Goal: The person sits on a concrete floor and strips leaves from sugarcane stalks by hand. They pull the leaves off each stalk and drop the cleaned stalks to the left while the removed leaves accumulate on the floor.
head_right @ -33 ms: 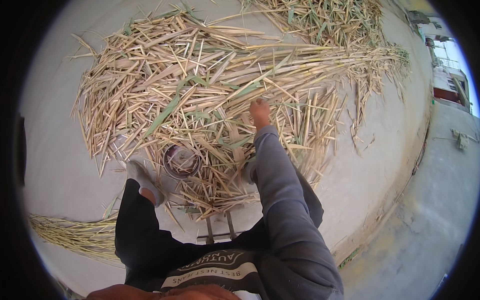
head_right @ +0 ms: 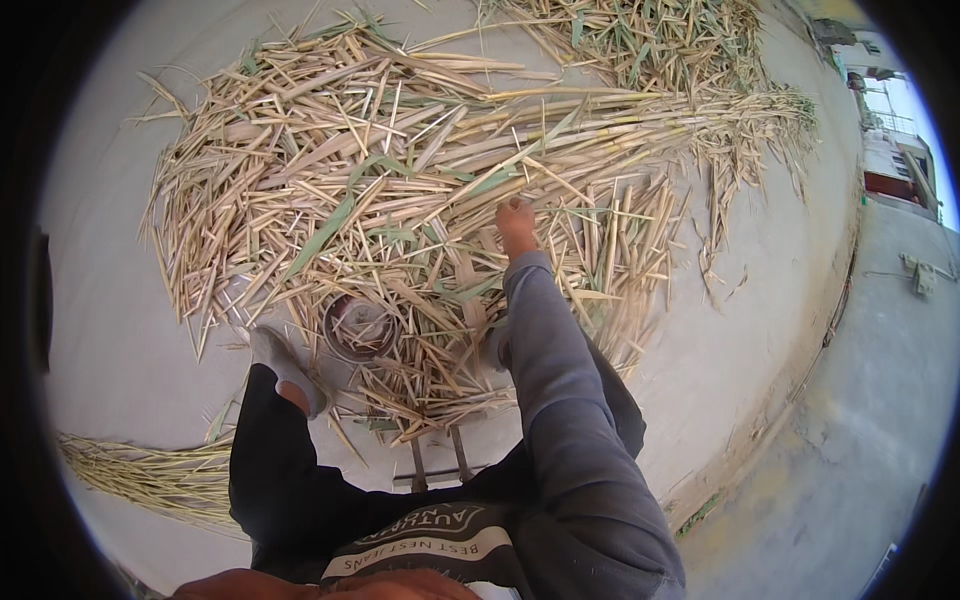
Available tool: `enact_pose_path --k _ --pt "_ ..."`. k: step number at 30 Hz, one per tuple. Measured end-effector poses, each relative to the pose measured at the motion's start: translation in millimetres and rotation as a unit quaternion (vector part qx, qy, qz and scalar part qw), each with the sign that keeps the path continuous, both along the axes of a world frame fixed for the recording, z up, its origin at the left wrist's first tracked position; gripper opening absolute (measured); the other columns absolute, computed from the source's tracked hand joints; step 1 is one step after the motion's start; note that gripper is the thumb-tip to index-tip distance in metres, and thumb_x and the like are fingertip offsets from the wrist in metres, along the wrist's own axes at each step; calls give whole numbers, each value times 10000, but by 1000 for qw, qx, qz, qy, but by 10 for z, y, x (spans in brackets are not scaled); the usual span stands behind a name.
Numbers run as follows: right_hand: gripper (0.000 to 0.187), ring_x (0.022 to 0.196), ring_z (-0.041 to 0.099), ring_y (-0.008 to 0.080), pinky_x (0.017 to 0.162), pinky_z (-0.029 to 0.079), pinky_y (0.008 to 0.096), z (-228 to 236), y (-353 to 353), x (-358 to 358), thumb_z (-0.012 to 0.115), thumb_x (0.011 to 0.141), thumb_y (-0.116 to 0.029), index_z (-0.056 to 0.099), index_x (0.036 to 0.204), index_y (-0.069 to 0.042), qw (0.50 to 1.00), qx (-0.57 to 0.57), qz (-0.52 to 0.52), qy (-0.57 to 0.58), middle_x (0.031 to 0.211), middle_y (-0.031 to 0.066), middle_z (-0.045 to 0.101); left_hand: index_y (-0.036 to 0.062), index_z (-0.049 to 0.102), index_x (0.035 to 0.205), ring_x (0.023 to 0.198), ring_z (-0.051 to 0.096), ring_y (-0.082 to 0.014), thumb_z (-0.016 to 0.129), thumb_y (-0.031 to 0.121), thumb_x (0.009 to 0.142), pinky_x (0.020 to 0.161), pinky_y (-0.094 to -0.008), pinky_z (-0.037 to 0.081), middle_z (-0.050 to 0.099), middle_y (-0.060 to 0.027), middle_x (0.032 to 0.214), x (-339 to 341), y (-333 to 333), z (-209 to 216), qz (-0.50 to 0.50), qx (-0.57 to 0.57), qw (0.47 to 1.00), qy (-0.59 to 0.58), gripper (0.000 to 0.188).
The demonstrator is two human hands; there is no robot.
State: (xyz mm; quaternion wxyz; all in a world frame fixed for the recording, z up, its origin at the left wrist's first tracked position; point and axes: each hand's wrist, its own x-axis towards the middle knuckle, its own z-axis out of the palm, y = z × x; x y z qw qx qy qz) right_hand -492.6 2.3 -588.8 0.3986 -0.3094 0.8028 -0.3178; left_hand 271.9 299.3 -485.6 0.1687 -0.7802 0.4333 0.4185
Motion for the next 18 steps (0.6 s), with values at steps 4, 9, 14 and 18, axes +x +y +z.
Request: enact_pose_path --k 4,9,14,18 --pt "462 930 682 288 810 518 385 -594 -15 -100 730 865 -226 665 1200 85 985 -149 57 68 1063 220 706 132 711 1033 961 689 -338 687 225 884 827 -476 539 722 -140 1008 4 -80 -65 -2 8 1000 -1 177" --pt "454 934 690 385 796 525 448 -251 -281 37 732 876 -305 680 1104 84 994 16 2 108 1079 283 706 125 706 1021 939 689 -330 695 221 882 814 -469 537 719 -138 987 14 -194 -97 -7 12 1000 -3 169" --pt "376 911 678 450 810 519 503 448 -466 247 716 886 -301 698 1021 49 964 56 -13 259 1005 294 706 119 701 1009 918 688 -321 702 217 879 801 -462 536 716 -136 966 38 -246 -89 -11 15 1000 -4 163" --pt "314 889 675 455 805 522 509 825 -648 265 696 889 -247 712 1043 26 951 -94 -23 295 942 263 715 114 697 1000 900 688 -315 708 214 877 791 -457 536 714 -134 949 56 -259 -71 -12 19 1000 -4 159"
